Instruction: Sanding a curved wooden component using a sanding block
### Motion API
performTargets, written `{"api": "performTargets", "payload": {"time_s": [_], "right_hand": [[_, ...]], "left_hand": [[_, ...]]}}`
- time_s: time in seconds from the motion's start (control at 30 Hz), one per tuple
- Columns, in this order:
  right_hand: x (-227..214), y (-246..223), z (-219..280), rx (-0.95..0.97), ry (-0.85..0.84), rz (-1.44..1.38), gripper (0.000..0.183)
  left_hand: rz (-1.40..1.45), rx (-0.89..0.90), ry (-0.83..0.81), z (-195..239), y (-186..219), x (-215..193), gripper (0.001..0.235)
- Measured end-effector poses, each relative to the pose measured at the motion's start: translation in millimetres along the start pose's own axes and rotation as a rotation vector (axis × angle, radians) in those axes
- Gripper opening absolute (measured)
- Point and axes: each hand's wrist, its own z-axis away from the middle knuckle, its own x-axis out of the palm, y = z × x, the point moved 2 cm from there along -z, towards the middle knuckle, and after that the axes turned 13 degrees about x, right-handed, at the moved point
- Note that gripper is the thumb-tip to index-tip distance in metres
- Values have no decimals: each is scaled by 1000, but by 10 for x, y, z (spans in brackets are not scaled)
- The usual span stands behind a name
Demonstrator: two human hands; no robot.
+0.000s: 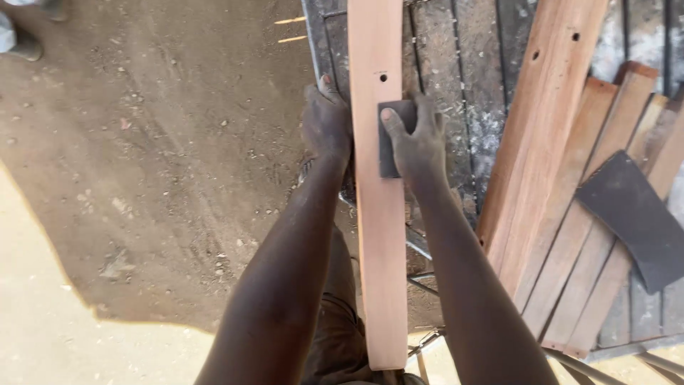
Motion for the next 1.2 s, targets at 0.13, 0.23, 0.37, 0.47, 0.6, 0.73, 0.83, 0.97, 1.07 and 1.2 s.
{"api": "performTargets", "payload": {"time_s": [0.13,0.23,0.37,0.47,0.6,0.73,0.83,0.97,1.07,1.2], "right_hand": [[-221,26,938,89,45,-51,73],[-212,412,1532,296,-132,-46,78],[-123,332,1347,282,-144,-103,80],[104,128,611,78,-76,-112,86],[75,-136,312,-93,28,-11,86],[-133,34,1271,204,-196,-80,108],[-141,295,1648,304,-105,-72,94],[-78,-27,1259,301,-86,-39,91],[-43,-39,875,217,-116,-76,97],[-80,125,1265,101,-87,-82,90]], "left_hand": [[30,17,-30,-21,15,105,63],[-15,11,-22,-2,-84,88,60],[7,24,-10,-22,-36,68,58],[-11,2,-27,-55,-110,117,60],[33,6,-50,45,41,-2,58],[-37,-17,-47,-48,22,86,55],[29,62,20,40,9,51,55],[27,40,11,3,19,84,56],[28,47,23,1,-5,98,55],[19,-34,-39,7,71,17,58]]}}
